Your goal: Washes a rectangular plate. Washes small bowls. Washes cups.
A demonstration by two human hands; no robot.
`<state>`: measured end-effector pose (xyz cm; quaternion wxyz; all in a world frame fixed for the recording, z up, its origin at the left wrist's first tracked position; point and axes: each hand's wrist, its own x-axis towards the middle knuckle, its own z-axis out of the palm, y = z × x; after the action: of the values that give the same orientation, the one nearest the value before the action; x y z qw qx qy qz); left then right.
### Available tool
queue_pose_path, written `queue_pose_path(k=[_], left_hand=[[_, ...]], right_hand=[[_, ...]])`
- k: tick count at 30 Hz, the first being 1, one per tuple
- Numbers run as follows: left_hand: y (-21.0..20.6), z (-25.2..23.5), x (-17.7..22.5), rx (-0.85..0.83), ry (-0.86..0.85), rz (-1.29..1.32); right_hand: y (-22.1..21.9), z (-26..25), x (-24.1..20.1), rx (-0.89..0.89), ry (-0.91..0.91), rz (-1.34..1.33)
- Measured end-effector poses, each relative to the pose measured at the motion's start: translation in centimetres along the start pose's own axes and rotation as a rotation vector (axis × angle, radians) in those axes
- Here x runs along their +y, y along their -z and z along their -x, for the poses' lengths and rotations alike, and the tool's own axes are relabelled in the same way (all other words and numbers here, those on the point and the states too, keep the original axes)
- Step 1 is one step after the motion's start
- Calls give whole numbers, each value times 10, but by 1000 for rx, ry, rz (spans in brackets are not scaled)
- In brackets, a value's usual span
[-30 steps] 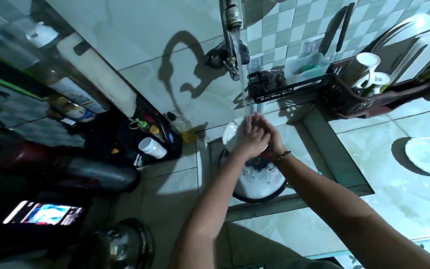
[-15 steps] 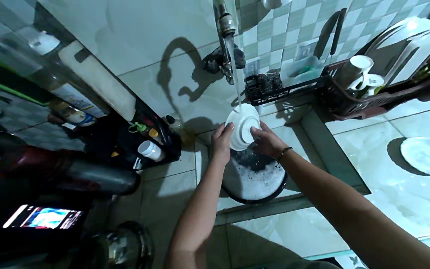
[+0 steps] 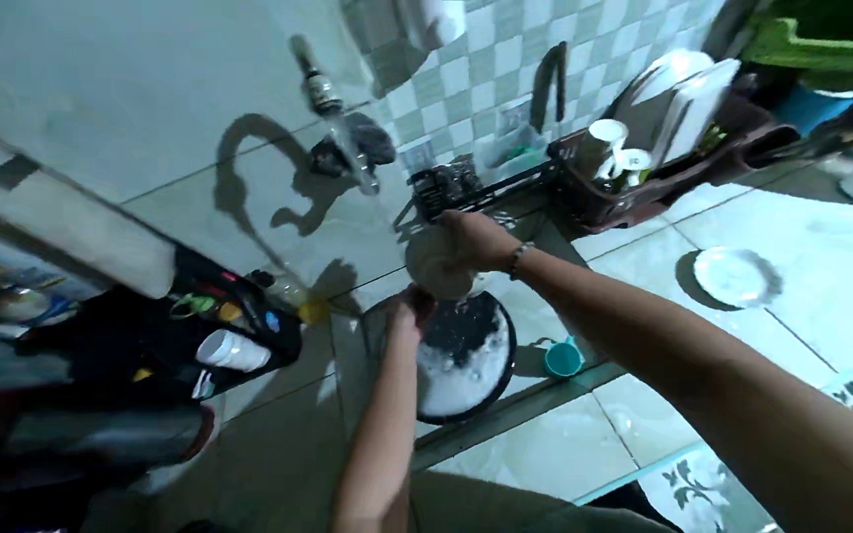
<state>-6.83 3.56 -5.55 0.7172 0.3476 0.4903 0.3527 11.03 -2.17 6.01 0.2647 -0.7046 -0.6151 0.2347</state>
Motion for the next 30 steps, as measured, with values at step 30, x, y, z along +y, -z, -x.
queue_pose_path(k=[30], left_hand=[[-75, 23, -24, 324, -179, -332]], right_hand=[[339, 69, 344, -29, -22, 806]])
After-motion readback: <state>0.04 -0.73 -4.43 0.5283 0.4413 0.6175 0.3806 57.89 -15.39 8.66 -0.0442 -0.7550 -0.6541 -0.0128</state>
